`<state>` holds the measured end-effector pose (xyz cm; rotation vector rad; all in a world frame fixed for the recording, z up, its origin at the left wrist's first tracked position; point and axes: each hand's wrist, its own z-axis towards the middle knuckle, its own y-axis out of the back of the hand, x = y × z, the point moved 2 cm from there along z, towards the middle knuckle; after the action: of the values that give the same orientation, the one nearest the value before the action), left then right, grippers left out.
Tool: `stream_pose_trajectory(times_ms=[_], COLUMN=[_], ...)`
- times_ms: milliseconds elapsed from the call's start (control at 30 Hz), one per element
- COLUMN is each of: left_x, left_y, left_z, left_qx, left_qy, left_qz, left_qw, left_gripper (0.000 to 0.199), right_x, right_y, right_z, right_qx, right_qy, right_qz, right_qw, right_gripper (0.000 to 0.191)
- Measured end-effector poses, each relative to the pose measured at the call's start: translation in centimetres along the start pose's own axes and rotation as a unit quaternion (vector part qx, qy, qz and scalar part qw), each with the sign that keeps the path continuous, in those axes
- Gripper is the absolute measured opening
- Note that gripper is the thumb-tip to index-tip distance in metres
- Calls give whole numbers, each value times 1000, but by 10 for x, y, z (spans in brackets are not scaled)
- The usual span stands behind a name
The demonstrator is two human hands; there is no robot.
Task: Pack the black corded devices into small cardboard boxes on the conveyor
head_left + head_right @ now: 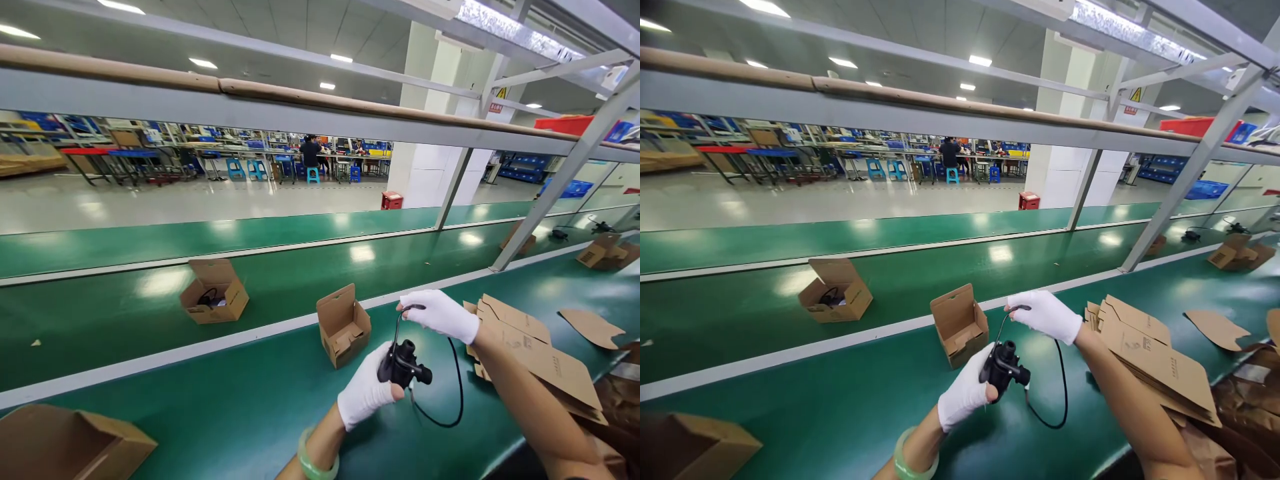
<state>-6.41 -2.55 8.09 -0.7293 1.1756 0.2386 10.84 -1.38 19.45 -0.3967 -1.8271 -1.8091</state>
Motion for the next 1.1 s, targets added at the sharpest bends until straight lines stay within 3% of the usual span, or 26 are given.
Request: stream_pose_trajectory(times_ms=[100,200,300,367,433,500,600,700,767,833,900,967,1033,1100], left_x=[-7,-15,-27,-34,-37,-33,-18,-5,-2,-5,-11,-18,-25,-28], left_y=[8,24,38,47,55,59,58,49,42,37,41,51,65,74], left_z=[-7,-5,2,5,4,0,-6,-15,-21,-26,-28,-28,-27,-25], left_qx=[-116,-234,-267,-308,-354,-363,-290,-154,-73,-44,-86,-178,-274,-319], left_qy=[-53,-101,-93,-105,-130,-141,-109,-73,-54,-34,-28,-53,-96,-113], left_qz=[-65,-240,-393,-379,-264,-110,35,63,57,25,-16,-16,31,85], left_qw=[990,937,875,866,888,915,950,983,994,998,996,982,956,937], left_gripper=[70,68,67,60,53,53,72,87,89,91,96,95,85,77], right_x=[-10,-17,-10,3,22,45,71,72,58,37,19,11,16,32], right_y=[-31,-70,-106,-119,-115,-94,-45,-13,-13,-27,-49,-67,-73,-67], right_z=[-1,-26,-56,-72,-84,-87,-71,-31,-1,20,24,10,-13,-36], right_qx=[64,126,189,235,270,260,138,44,50,86,136,168,177,173], right_qy=[-72,-101,-34,40,106,179,255,234,185,114,56,49,92,148], right_qz=[77,89,0,-98,-187,-248,-290,-260,-175,-77,-30,-71,-166,-255], right_qw=[992,983,981,966,939,916,912,936,966,987,989,982,966,940], right_gripper=[27,30,29,24,22,19,14,27,26,26,30,31,27,21])
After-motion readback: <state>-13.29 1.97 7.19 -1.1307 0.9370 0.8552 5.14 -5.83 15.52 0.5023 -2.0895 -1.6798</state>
